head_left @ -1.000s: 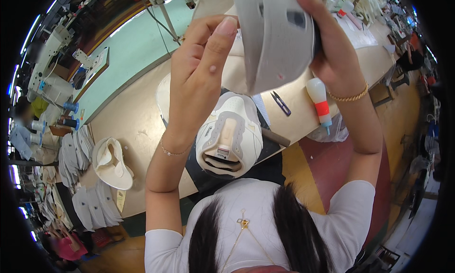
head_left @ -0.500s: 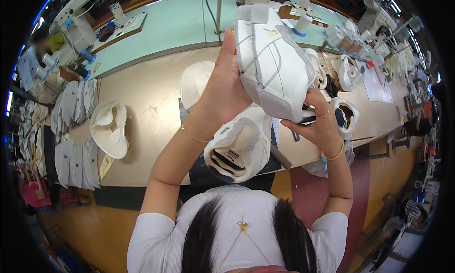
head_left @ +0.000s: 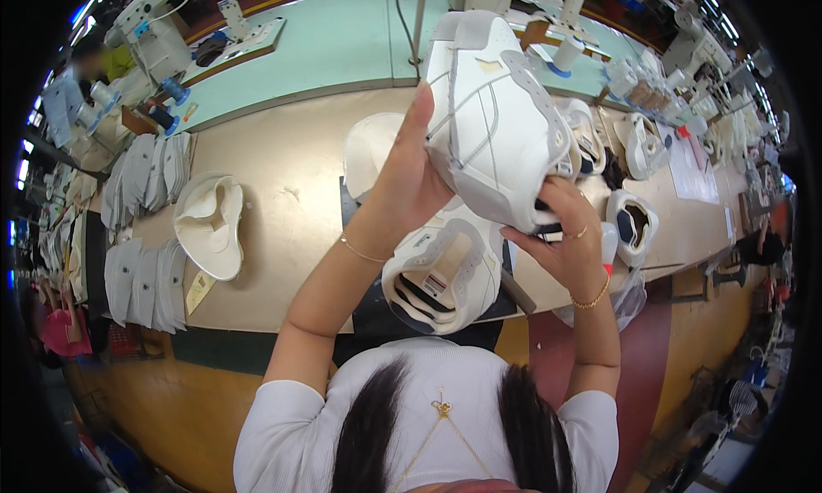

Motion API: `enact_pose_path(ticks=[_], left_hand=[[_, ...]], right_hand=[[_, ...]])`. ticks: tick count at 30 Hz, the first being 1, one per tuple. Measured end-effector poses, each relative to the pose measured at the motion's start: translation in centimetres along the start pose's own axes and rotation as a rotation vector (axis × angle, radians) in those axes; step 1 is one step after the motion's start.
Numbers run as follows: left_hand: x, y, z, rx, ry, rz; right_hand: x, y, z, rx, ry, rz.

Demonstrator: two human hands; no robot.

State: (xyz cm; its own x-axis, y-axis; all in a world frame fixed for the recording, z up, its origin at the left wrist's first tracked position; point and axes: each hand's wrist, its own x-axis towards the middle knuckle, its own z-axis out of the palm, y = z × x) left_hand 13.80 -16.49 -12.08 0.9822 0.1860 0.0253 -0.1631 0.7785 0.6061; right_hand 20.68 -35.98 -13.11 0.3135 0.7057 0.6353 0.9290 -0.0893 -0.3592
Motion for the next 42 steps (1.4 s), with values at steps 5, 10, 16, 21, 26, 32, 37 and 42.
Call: enact_pose_path(ticks=[5, 10, 16, 21, 26, 32, 37, 42], left_hand=[[-0.3, 0.0, -4.4, -0.004, -0.291, 0.023], [-1.2, 1.0, -6.0, 0.220, -0.203, 0.083], [-2.2, 0.6, -10.8, 0.284, 0.029, 0.134], [-1.4, 0.9, -6.4, 0.054, -0.174, 0.010], [-3.6, 1.2, -5.9, 0.002, -0.072, 0.306], [-6.0, 4.4, -7.3, -0.017, 0.030, 0.288], [-7.2, 5.5, -7.5, -0.018, 0.075, 0.259], [-6.9, 5.3, -7.3, -0.009, 0.118, 0.316]], right_hand=[[-3.1, 0.6, -0.3, 0.348, 0.352, 0.280], [-5.3, 3.0, -0.7, 0.554, 0.682, 0.329], [-9.4, 4.4, 0.0, 0.203, 0.681, 0.341], [-3.0, -1.3, 0.3, -0.133, 0.164, -0.095], [3.0, -5.0, 4.9, -0.169, -0.043, -0.303], [4.9, -5.6, 7.3, -0.004, -0.134, -0.298], [5.0, -6.1, 8.5, 0.104, -0.108, -0.245], [3.5, -4.6, 9.3, 0.004, -0.104, -0.151]])
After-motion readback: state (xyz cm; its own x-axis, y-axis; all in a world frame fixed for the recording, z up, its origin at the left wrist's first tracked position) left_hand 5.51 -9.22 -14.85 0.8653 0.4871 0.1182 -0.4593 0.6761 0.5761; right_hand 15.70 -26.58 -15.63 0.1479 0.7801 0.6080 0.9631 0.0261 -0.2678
